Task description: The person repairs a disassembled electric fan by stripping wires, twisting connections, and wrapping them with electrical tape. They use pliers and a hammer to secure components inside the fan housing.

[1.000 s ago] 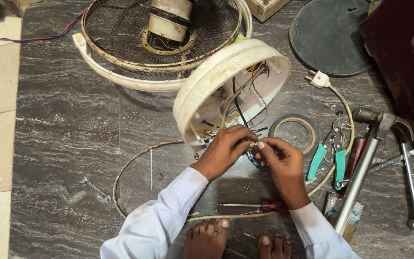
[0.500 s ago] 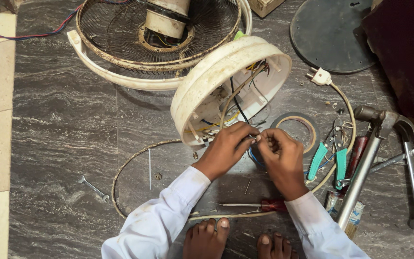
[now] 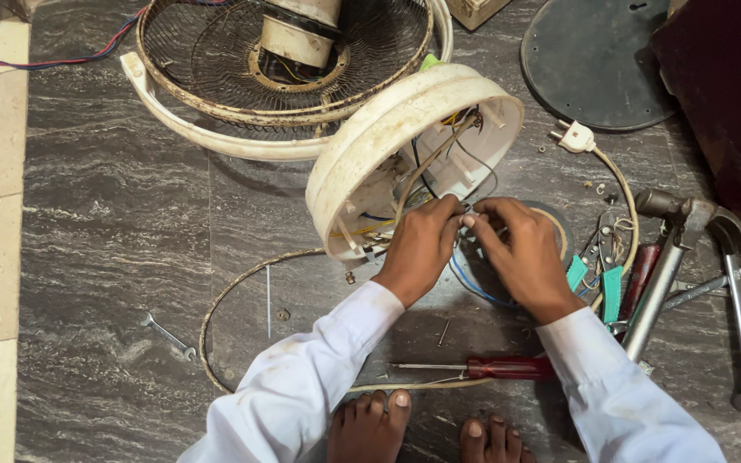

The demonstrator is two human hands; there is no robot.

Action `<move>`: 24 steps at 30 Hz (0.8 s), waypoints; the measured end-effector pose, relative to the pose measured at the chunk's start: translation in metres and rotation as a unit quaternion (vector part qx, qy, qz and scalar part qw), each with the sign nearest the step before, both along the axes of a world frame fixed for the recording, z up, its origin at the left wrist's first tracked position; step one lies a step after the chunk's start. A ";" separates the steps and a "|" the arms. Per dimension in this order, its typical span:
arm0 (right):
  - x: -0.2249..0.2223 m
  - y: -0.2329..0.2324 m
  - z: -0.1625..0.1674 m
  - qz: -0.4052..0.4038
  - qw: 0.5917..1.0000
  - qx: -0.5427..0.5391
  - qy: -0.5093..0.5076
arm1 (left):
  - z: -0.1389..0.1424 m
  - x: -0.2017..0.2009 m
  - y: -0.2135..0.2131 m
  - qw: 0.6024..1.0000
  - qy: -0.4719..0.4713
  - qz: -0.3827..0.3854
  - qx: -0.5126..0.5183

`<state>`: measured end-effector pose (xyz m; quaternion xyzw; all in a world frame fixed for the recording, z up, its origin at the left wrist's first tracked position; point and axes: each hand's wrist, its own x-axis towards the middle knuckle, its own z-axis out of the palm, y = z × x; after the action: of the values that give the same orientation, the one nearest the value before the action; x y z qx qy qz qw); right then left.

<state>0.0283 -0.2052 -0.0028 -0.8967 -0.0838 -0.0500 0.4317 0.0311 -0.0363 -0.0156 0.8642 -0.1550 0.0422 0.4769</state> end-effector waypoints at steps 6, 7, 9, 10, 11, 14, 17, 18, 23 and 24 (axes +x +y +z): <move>-0.009 -0.022 0.008 0.030 0.929 -0.338 0.149 | -0.011 0.007 -0.007 1.000 -0.012 0.007 -0.017; -0.012 -0.025 0.007 0.045 0.906 -0.376 0.188 | -0.012 0.009 -0.007 1.000 -0.012 0.007 -0.022; -0.017 -0.028 0.001 0.074 0.931 -0.329 0.138 | -0.015 0.012 -0.008 0.999 -0.009 0.012 -0.029; -0.018 -0.029 -0.001 0.087 0.942 -0.305 0.112 | -0.016 0.013 -0.009 0.999 -0.007 0.013 -0.034; -0.016 -0.031 -0.004 0.070 0.941 -0.308 0.124 | -0.016 0.014 -0.011 0.999 -0.011 0.014 -0.035; -0.011 -0.037 -0.008 0.014 0.957 -0.249 0.148 | -0.019 0.012 -0.010 0.999 -0.015 0.018 -0.032; -0.012 -0.051 -0.007 -0.050 0.983 -0.060 0.166 | -0.021 0.009 -0.009 0.999 -0.017 0.021 -0.033; -0.014 -0.055 -0.007 -0.063 0.981 0.001 0.185 | -0.022 0.008 -0.009 0.999 -0.023 0.021 -0.038; -0.025 -0.060 -0.013 -0.026 0.939 0.280 0.197 | -0.023 0.005 -0.007 0.999 -0.041 -0.006 -0.031; -0.026 -0.058 -0.014 -0.016 0.936 0.296 0.190 | -0.022 0.004 -0.006 0.998 -0.049 -0.008 -0.034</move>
<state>0.0019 -0.2635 -0.0172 -0.7220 0.0329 0.0922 0.6850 0.0351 -0.0422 -0.0377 0.8431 -0.1837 0.0854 0.4982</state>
